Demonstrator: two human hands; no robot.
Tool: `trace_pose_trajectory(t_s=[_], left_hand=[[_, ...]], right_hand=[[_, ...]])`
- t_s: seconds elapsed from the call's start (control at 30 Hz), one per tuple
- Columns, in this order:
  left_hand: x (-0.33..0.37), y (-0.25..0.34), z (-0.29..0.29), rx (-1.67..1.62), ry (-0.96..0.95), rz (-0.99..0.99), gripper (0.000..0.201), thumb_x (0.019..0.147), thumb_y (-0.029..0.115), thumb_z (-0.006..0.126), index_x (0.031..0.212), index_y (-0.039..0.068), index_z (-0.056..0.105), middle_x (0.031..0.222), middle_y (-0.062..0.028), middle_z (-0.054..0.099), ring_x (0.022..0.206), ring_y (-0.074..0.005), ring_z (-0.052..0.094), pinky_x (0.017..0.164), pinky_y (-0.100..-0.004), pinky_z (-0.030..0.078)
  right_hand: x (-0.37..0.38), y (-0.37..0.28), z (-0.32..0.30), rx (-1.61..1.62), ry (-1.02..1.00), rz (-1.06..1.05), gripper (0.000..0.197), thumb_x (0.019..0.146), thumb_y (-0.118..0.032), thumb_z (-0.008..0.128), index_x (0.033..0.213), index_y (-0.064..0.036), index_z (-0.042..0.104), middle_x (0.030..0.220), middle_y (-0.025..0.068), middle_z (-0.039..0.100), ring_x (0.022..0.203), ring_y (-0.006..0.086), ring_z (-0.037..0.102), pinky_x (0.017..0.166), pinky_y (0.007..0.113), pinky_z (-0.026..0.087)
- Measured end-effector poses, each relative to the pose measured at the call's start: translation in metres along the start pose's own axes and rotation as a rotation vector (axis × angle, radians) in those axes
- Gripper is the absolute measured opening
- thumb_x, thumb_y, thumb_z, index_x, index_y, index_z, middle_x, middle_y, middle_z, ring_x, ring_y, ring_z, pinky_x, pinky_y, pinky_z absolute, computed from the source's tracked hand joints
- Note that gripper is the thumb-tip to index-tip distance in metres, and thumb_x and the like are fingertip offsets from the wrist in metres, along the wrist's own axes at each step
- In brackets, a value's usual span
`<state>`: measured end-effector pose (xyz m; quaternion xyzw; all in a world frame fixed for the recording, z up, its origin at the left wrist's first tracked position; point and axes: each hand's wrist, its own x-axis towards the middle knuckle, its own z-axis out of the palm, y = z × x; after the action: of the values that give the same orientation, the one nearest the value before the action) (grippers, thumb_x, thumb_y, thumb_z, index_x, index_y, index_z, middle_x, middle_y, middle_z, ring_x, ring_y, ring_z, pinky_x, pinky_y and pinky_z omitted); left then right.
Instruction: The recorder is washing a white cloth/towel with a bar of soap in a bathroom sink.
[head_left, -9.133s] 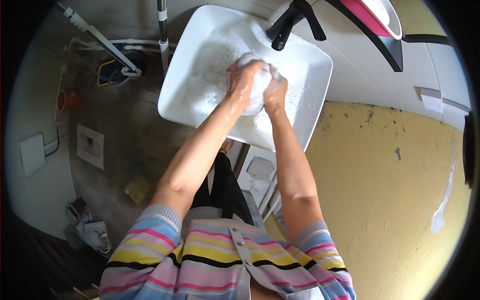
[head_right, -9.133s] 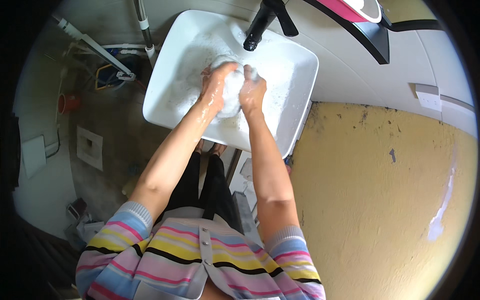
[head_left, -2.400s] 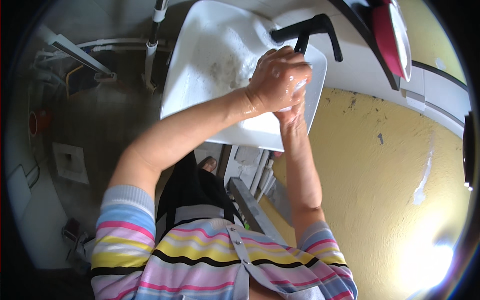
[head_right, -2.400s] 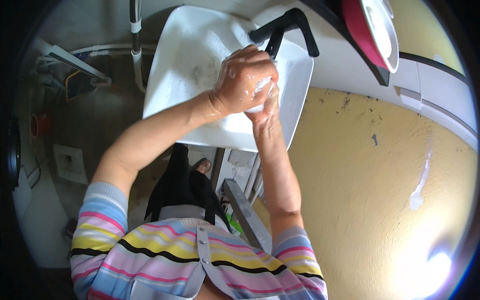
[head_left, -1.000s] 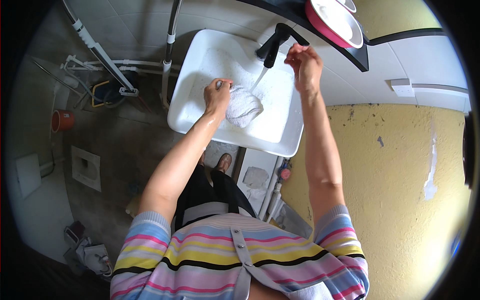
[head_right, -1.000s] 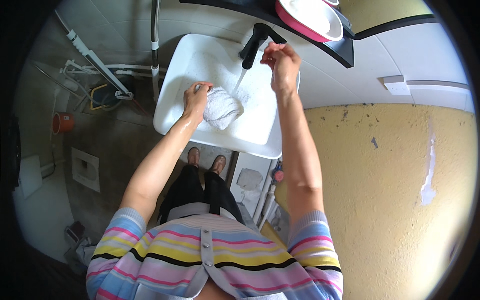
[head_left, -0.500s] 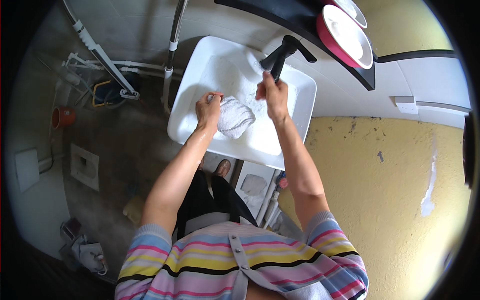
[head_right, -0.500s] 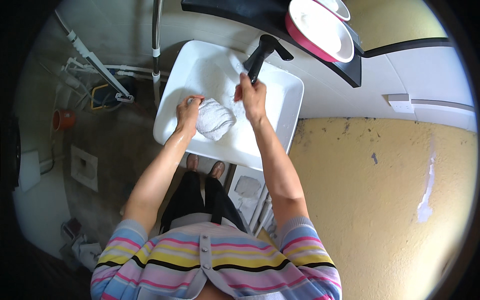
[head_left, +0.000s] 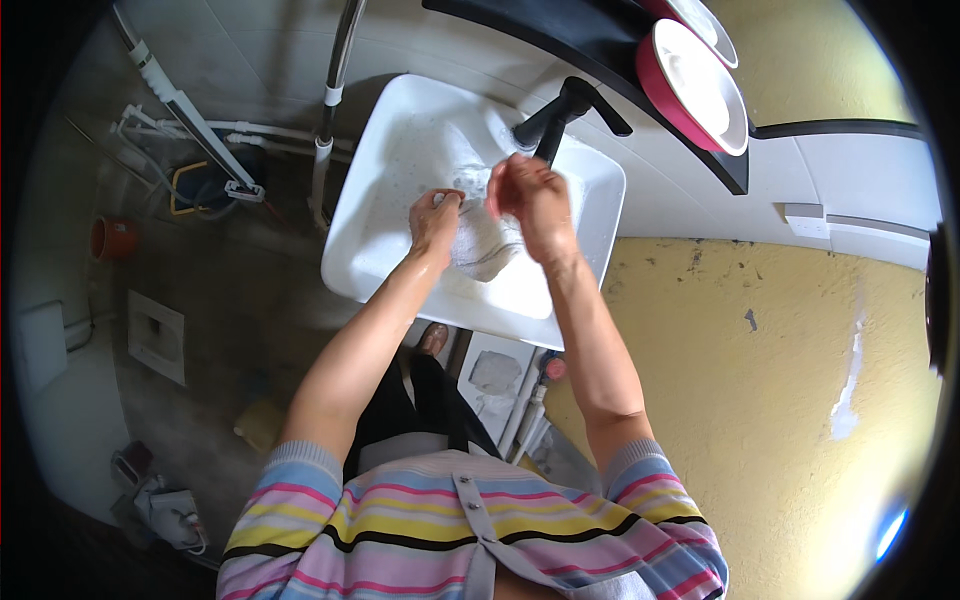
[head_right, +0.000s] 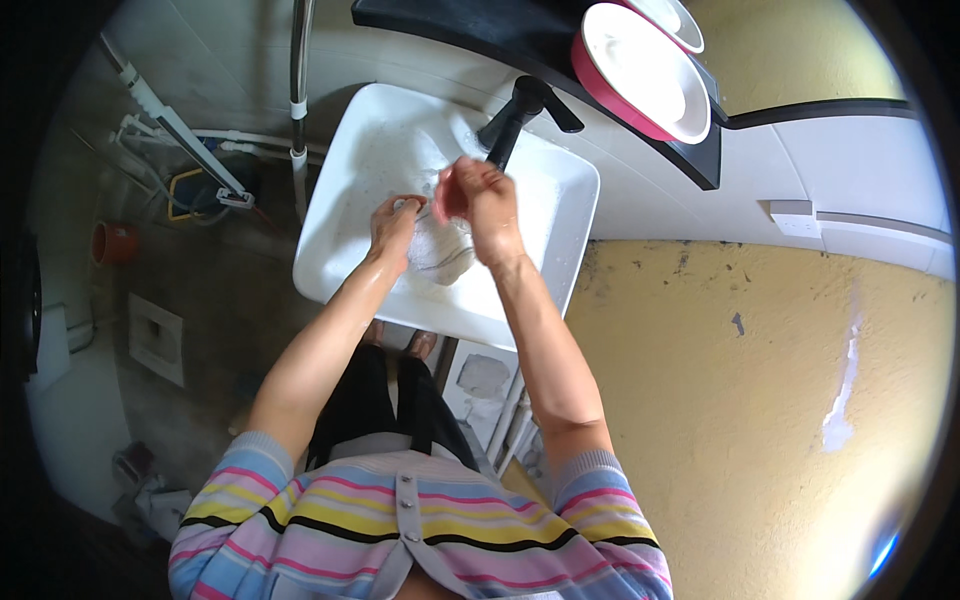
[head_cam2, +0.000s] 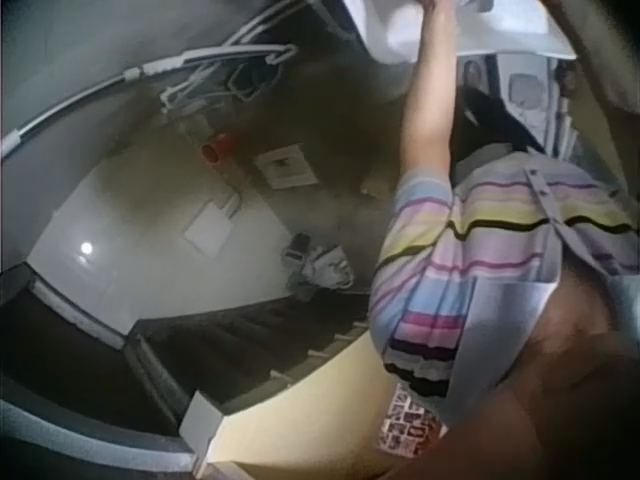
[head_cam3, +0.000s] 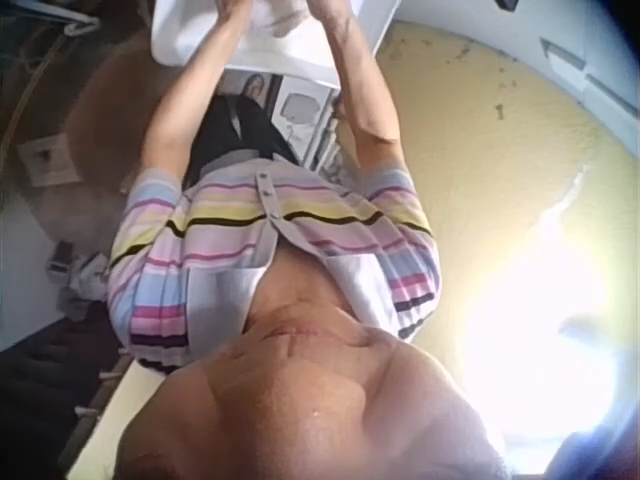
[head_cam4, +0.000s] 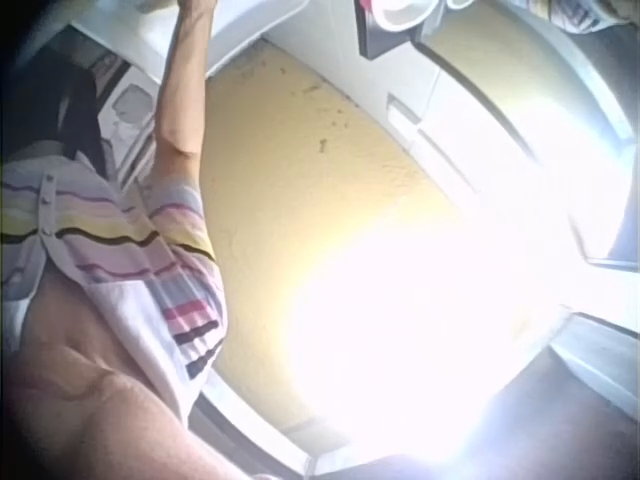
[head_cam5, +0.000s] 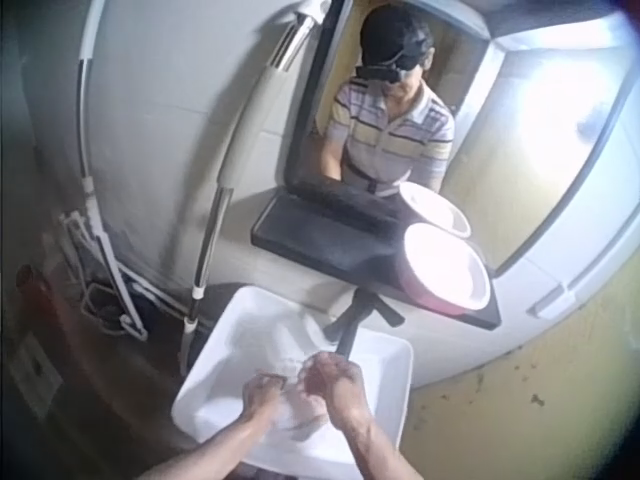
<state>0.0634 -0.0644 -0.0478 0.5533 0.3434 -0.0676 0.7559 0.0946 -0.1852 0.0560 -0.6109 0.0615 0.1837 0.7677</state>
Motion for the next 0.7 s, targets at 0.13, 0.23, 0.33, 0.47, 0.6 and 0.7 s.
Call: trace_pose_trajectory(t_s=[0.13,0.23,0.33,0.47,0.6,0.7], left_hand=[[-0.001,0.001,0.021,-0.014,-0.100,-0.066,0.014,0.083,0.013,0.060,0.090,0.005,0.069,0.094,-0.0095,0.064,0.082,-0.0180,0.059,0.073,-0.0320,0.049],[-0.005,0.001,0.037,-0.006,-0.086,0.011,0.015,0.081,0.013,0.059,0.087,0.003,0.068,0.079,-0.0073,0.063,0.075,-0.0162,0.056,0.068,-0.0322,0.046],[0.002,-0.004,0.033,-0.018,-0.070,0.028,0.015,0.081,0.014,0.059,0.086,0.004,0.068,0.081,-0.0091,0.065,0.077,-0.0177,0.058,0.070,-0.0333,0.046],[0.004,-0.007,0.027,-0.008,-0.058,-0.019,0.016,0.081,0.014,0.059,0.087,0.003,0.068,0.082,-0.0098,0.065,0.078,-0.0181,0.059,0.069,-0.0334,0.047],[0.014,-0.023,0.009,0.044,-0.007,0.021,0.013,0.084,0.013,0.059,0.090,0.005,0.068,0.086,-0.0062,0.064,0.077,-0.0161,0.058,0.068,-0.0317,0.048],[0.006,-0.018,-0.005,-0.020,0.030,-0.041,0.015,0.082,0.014,0.059,0.087,0.003,0.068,0.075,-0.0055,0.062,0.068,-0.0137,0.054,0.062,-0.0309,0.044]], right_hand=[[0.005,-0.044,-0.016,0.245,0.051,-0.090,0.040,0.104,-0.027,0.036,0.112,0.0064,0.057,0.108,0.0191,0.065,0.105,0.0289,0.063,0.100,0.041,0.045],[-0.006,-0.011,-0.077,0.202,0.003,0.065,0.041,0.104,-0.025,0.032,0.118,0.0068,0.053,0.111,0.0207,0.064,0.107,0.0315,0.062,0.096,0.042,0.048],[-0.012,0.023,-0.073,0.031,0.285,0.199,0.036,0.103,-0.021,0.033,0.114,0.0061,0.053,0.110,0.0213,0.063,0.104,0.0317,0.062,0.093,0.041,0.049],[0.017,0.043,-0.056,0.826,0.164,0.259,0.031,0.099,-0.011,0.031,0.107,0.0107,0.051,0.106,0.0234,0.060,0.108,0.0371,0.059,0.095,0.043,0.053],[0.034,0.055,-0.054,0.962,0.305,0.305,0.031,0.096,-0.007,0.030,0.112,0.0133,0.047,0.109,0.0270,0.059,0.108,0.0389,0.059,0.094,0.047,0.053],[0.039,0.041,-0.055,0.822,0.148,0.114,0.035,0.096,-0.010,0.032,0.116,0.0132,0.048,0.114,0.0272,0.059,0.108,0.0352,0.061,0.100,0.043,0.048]])
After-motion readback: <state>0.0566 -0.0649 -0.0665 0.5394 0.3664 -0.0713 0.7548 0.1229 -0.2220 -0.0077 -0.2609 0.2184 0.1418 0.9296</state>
